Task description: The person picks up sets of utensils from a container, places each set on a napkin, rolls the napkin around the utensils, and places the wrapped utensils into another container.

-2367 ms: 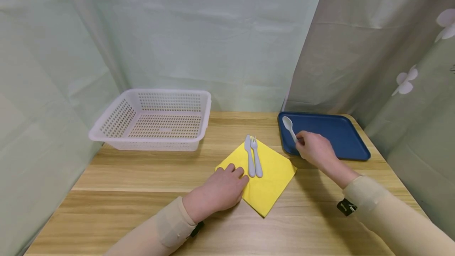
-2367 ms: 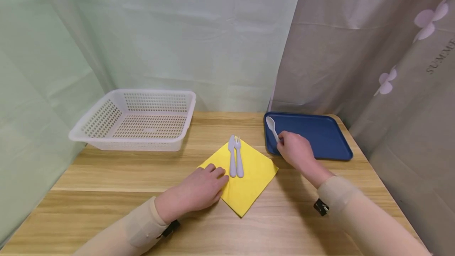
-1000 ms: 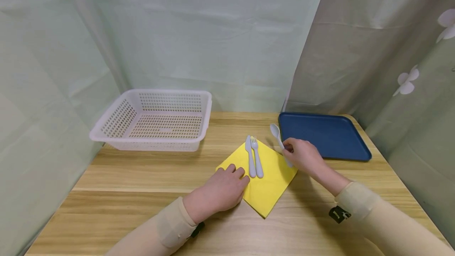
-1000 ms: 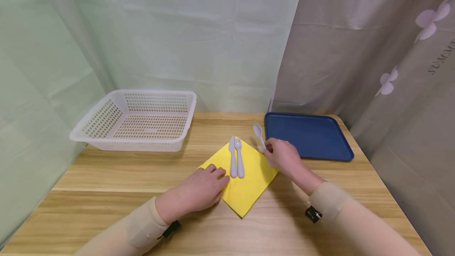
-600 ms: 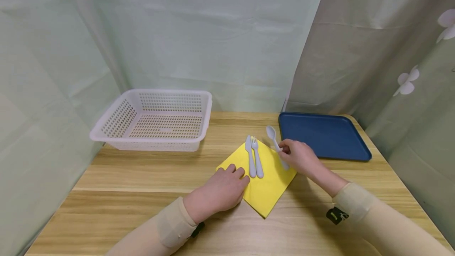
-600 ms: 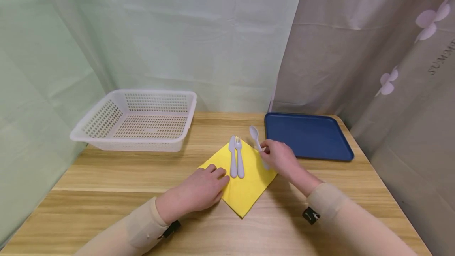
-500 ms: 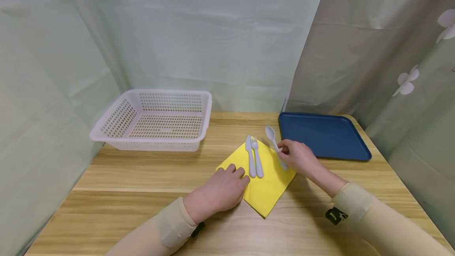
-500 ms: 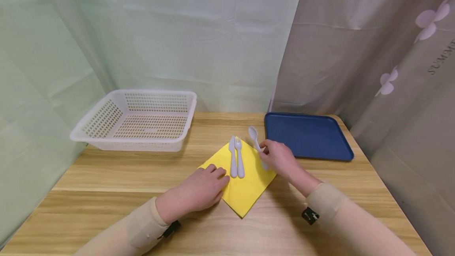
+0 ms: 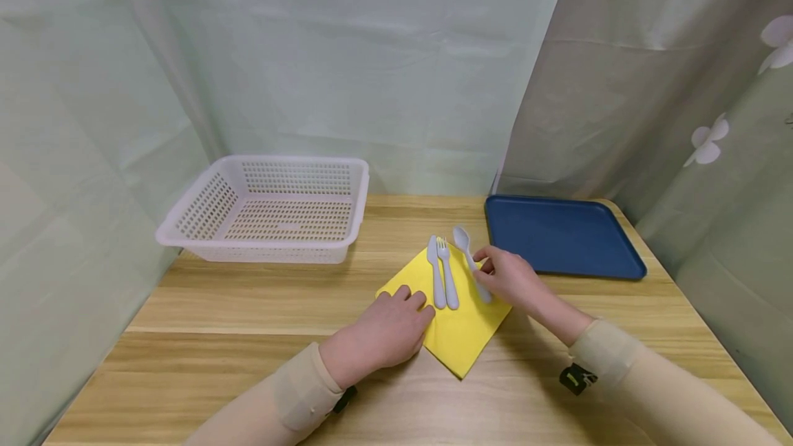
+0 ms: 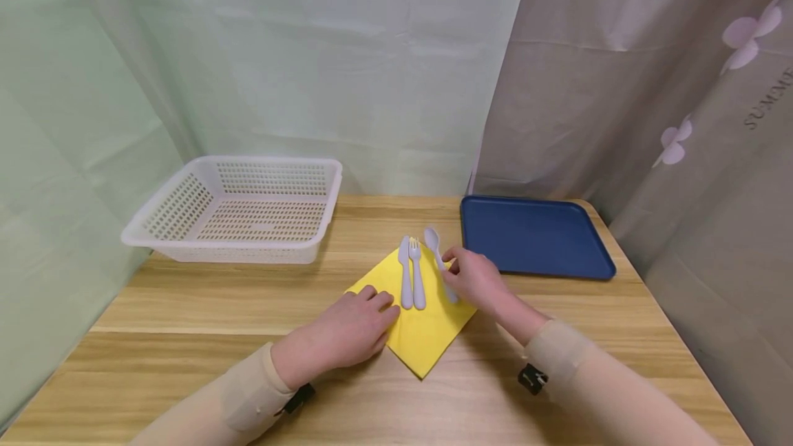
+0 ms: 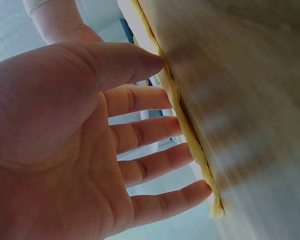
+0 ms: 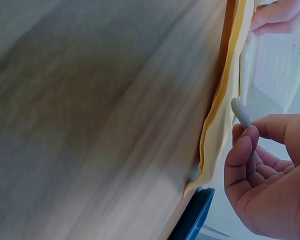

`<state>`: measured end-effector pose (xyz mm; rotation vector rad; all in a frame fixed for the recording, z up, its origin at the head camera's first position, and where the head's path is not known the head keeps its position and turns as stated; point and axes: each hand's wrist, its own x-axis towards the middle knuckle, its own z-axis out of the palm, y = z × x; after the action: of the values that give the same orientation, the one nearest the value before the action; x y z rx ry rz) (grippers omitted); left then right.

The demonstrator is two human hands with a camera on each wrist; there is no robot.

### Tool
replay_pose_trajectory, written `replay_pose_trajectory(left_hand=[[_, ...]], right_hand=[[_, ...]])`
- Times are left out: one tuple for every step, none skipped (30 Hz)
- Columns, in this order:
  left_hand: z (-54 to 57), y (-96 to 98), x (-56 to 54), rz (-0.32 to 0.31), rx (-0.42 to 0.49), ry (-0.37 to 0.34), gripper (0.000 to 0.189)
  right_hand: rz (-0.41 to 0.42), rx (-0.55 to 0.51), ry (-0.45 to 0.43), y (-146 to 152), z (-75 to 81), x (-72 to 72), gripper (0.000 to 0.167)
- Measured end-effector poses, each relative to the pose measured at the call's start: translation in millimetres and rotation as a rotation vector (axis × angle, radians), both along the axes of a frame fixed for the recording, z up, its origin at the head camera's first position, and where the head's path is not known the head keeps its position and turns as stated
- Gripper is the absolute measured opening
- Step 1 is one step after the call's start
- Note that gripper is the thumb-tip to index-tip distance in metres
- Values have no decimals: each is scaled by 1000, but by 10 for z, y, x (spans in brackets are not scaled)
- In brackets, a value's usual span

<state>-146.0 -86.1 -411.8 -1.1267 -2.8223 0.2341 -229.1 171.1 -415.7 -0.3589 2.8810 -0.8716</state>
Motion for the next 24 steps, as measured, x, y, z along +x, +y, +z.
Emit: replay_pose_trajectory(left_hand=[[2,0,0,0,0,-1,13],[2,0,0,1,0,-3,13],[8,1,2,2,-1,-5,13],[9,1,1,2,-1,-7,13],[14,3,3,3,-3,-8,13],[20,4,5,5,-4,-11,13],[22,4,4,6,-5,-13,13],[24,4,5,7,-5,-15,13],[25,4,4,8,-5,-17,13],[25,3,4,8,-6,-18,13],[23,2,2,8,-6,-19,13],[20,1,1,8,-6,-20,14],[19,0,-2,8,-7,-19,14],[16,-1,-4,8,-7,-20,14],[11,-2,-7,7,-7,-20,14],[5,-2,-10,8,-8,-22,14],[4,-2,-11,9,-10,-24,14],[6,-1,-11,9,-9,-26,14],[5,0,-11,10,-10,-29,14],[1,1,-11,11,-11,-32,15],[1,2,-9,11,-12,-35,15],[3,3,-7,11,-11,-37,15],[5,3,-5,12,-10,-37,15],[3,3,-3,12,-9,-37,14]], right_hand=[[0,-2,-2,-7,-7,1,29],[1,-5,-4,-14,-13,1,29],[0,-8,-5,-21,-18,0,29],[-1,-10,-6,-27,-24,-1,30],[-1,-14,-7,-32,-29,-1,30],[-1,-17,-8,-37,-33,-2,31],[0,-22,-11,-42,-37,-2,31],[0,-28,-14,-49,-38,0,32],[0,-33,-17,-55,-40,3,32],[0,-37,-22,-60,-44,5,33],[1,-41,-24,-66,-46,7,33],[0,-44,-26,-71,-47,9,33],[0,-47,-29,-76,-52,12,33],[-1,-50,-30,-82,-54,15,33],[-1,-54,-30,-88,-58,18,33],[-1,-60,-31,-94,-62,21,33],[3,-62,-27,-101,-66,25,33],[8,-66,-25,-107,-67,28,33],[8,-70,-25,-114,-71,32,32],[9,-73,-25,-121,-74,36,32],[9,-75,-26,-126,-77,38,32],[10,-74,-26,-130,-80,40,31],[10,-73,-27,-132,-81,43,30],[7,-74,-30,-135,-81,46,29]])
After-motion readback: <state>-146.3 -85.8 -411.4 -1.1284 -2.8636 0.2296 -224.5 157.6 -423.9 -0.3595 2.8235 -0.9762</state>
